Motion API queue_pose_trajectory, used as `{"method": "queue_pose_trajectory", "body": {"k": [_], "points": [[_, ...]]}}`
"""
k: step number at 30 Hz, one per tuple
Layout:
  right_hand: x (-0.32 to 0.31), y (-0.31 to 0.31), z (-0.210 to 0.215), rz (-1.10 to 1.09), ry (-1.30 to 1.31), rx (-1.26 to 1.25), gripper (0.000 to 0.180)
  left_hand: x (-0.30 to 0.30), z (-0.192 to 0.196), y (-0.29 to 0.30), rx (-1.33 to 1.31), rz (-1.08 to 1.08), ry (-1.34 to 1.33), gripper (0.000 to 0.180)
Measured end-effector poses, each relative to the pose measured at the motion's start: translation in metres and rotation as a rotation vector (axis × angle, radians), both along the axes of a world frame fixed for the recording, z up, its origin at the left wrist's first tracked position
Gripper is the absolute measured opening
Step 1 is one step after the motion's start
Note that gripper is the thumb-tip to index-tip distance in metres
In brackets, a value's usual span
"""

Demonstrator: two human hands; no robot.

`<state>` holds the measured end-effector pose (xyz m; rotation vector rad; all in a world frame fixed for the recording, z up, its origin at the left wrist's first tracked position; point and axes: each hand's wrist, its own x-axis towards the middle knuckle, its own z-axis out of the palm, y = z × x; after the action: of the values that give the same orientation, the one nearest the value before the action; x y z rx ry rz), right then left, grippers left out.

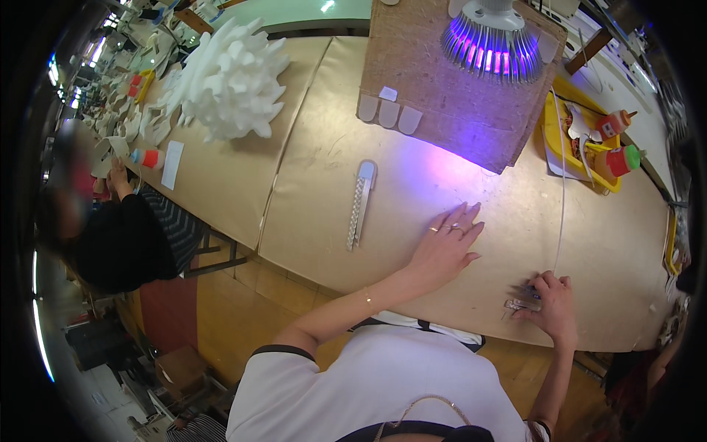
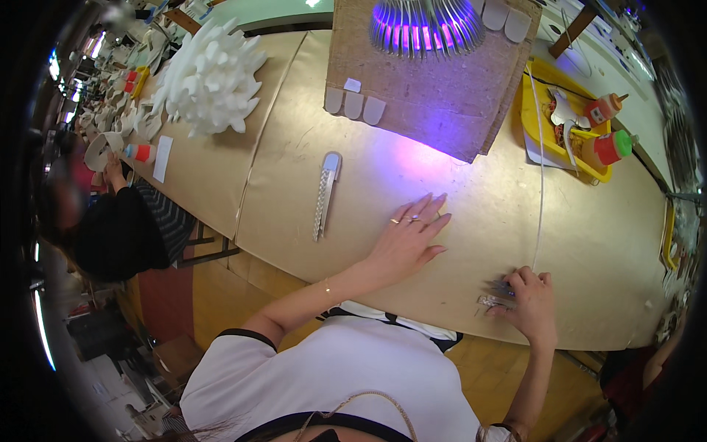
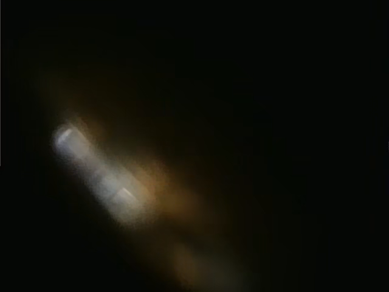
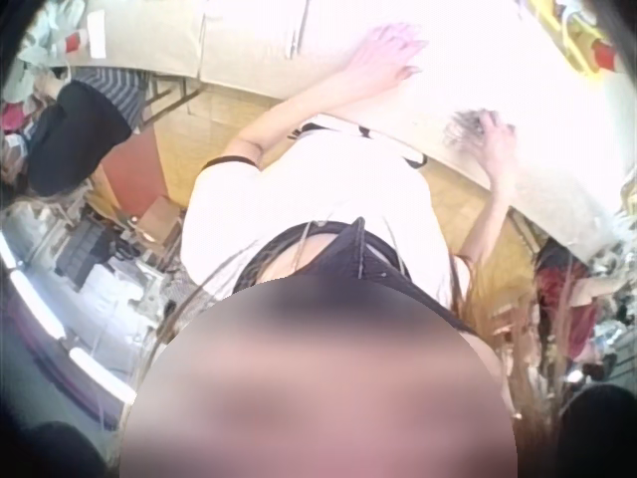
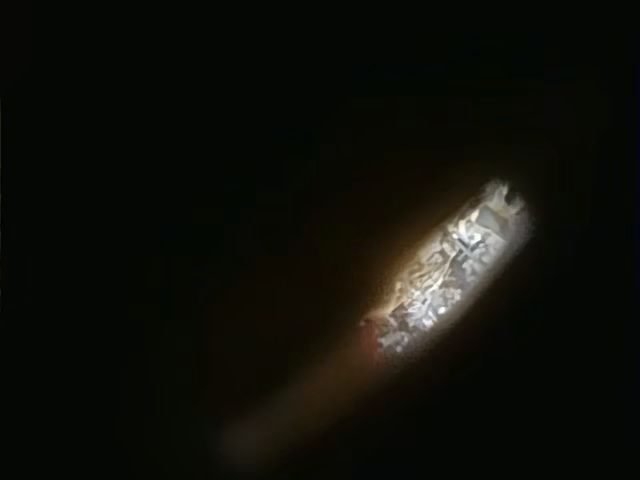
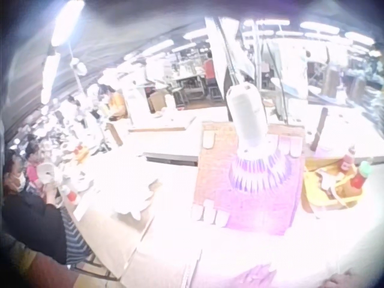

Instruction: The person trims the edges of small white decorative pieces using a pair of scissors. They hold each piece under a UV lamp while cutting, then place the finished pieces on the table. The person handles the items one at a time.

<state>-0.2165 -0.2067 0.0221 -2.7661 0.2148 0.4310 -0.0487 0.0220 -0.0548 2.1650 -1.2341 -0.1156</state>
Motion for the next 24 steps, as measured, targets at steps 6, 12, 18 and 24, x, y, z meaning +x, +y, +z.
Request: {"method": "queue_pose_trajectory", "body": {"k": [6,12,18,24], "points": [[0.009,-0.005,-0.006,-0.070,0.018,0.162,0.032,-0.004,-0.003,-0.008,0.078,-0.039,0.036,0.057],[0.065,0.013,0.002,-0.576,-0.188,0.798,0.015,-0.002,0.022,-0.007,-0.285,0.135,0.557,0.058],[0.155,0.040,0.006,-0.753,-0.690,1.310,0.024,0.032,0.053,-0.012,-0.627,-0.011,1.287,0.043],[0.186,0.044,0.022,-0.714,-0.775,1.298,0.039,0.078,0.072,-0.005,-0.592,0.127,1.144,0.029]]}}
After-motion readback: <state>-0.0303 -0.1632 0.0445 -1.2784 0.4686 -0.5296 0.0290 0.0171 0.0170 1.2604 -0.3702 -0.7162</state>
